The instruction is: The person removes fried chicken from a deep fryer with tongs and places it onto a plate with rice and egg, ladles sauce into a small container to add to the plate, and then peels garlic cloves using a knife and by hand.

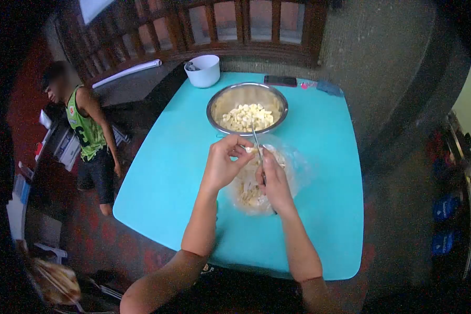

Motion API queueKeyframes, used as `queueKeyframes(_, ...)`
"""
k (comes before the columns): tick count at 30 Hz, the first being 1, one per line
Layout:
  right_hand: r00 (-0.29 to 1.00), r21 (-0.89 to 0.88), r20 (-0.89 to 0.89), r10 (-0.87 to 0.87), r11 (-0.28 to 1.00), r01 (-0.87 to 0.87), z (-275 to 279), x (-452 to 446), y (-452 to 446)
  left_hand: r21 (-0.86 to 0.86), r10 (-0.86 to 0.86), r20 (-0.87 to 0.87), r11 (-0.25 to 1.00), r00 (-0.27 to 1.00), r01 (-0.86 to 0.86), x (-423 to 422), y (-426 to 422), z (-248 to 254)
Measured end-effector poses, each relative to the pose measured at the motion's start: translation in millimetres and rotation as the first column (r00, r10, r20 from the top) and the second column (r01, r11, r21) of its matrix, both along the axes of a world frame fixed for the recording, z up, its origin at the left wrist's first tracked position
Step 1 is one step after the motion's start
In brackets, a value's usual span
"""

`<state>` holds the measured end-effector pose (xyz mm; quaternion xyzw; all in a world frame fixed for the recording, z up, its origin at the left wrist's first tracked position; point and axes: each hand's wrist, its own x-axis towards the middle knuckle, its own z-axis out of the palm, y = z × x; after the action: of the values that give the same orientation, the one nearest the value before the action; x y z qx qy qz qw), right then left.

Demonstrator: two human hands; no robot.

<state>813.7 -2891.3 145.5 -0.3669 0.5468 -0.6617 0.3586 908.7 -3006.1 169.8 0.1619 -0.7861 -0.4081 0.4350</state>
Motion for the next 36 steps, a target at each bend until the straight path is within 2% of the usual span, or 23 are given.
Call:
queueKeyframes(1,0.999,-0.030,-0.028,0.044,0.999,-0.045,2,1,-1,0.007,-0.002,-0.012,1.000,1.000,0.002,3,0,3)
queueKeyframes(4,1.000,-0.003,-0.010,0.008,1.000,-0.008,11,12,1,0.074,-0.007,-0.027,0.997,1.000,0.009,9,3,9)
queueKeyframes(8,0.993,-0.085,-0.107,-0.041,0.996,0.032,3,11,-2,0.043,-0.036,-0.030,0.998,0.999,0.038,15,5,18)
queueKeyframes(16,0.999,-0.126,-0.036,0.002,0.992,-0.007,6,8,-3,-0.019,-0.049,-0.086,0.999,0.995,0.048,21,1,25)
queueKeyframes(19,0.996,-0.123,0.078,0.036,0.992,-0.026,8,8,-1,0.013,-0.077,-0.062,0.997,0.995,0.078,21,2,25)
queueKeyframes(23,0.999,-0.092,0.039,0.014,0.996,-0.010,13,10,0,0.016,-0.050,-0.064,0.999,0.997,0.052,13,-3,15)
queueKeyframes(25,0.994,0.047,0.000,-0.110,0.993,0.110,19,15,2,0.009,-0.067,-0.052,0.998,0.996,0.068,7,-4,4)
queueKeyframes(27,0.995,-0.010,0.090,-0.034,0.999,0.035,10,10,-4,-0.160,-0.062,-0.106,0.986,0.992,0.044,10,-9,6)
queueKeyframes(29,0.983,-0.062,0.182,0.004,0.998,0.007,12,14,-6,-0.145,-0.032,-0.076,0.989,0.997,0.021,14,-7,13)
queueKeyframes(35,0.988,-0.113,0.140,0.068,0.992,-0.053,8,12,0,-0.166,-0.004,-0.092,0.986,0.996,-0.012,17,0,14)
queueKeyframes(36,0.977,-0.120,0.186,0.105,0.989,-0.084,7,10,-1,-0.153,-0.009,-0.071,0.988,0.997,-0.002,19,0,14)
